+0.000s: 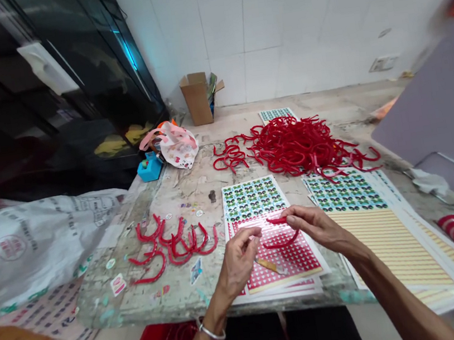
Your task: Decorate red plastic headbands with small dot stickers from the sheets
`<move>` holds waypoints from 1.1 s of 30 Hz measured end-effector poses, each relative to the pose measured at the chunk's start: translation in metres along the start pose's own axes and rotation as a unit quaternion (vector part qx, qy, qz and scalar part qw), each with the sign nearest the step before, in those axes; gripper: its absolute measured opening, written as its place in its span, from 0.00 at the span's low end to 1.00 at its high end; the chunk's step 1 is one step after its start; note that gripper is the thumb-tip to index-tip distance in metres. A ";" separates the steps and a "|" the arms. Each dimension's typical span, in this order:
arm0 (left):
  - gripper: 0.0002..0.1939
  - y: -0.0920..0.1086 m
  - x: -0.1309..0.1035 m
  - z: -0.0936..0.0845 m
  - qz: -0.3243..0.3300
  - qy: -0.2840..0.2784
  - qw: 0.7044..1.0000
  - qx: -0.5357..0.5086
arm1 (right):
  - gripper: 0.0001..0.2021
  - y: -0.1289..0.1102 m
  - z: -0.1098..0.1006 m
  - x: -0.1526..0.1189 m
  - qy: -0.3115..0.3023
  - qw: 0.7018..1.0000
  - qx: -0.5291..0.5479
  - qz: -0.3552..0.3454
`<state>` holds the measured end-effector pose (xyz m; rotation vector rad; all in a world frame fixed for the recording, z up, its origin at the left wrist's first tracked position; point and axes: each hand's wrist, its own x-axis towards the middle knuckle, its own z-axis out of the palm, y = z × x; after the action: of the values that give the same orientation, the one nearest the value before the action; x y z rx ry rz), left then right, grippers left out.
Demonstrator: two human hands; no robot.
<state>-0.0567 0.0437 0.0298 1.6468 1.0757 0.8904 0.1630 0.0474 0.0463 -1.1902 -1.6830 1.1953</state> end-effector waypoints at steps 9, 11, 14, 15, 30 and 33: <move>0.14 -0.006 -0.014 0.014 0.120 -0.096 0.978 0.138 | 0.18 0.022 0.001 -0.007 0.037 0.993 0.088 0.066; 0.15 -0.003 -0.015 0.015 0.140 -0.122 0.966 0.181 | 0.18 0.024 0.004 -0.001 0.017 0.993 0.091 0.068; 0.14 -0.001 -0.016 0.015 0.151 -0.135 0.953 0.225 | 0.18 0.025 0.008 0.012 -0.009 0.994 0.079 0.072; 0.14 -0.003 -0.017 0.014 0.144 -0.122 0.956 0.224 | 0.18 0.026 0.009 0.016 -0.006 0.995 0.072 0.073; 0.12 -0.065 -0.036 0.010 -0.162 0.199 0.962 -0.096 | 0.07 0.064 0.125 -0.035 0.085 0.946 -0.314 0.013; 0.12 -0.076 -0.031 0.021 -0.172 0.195 0.959 -0.111 | 0.07 0.066 0.120 -0.036 0.089 0.947 -0.305 0.040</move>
<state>-0.0668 0.0208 -0.0509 1.0759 1.4212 1.0810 0.0805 -0.0101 -0.0533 -1.6897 -1.9386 0.5851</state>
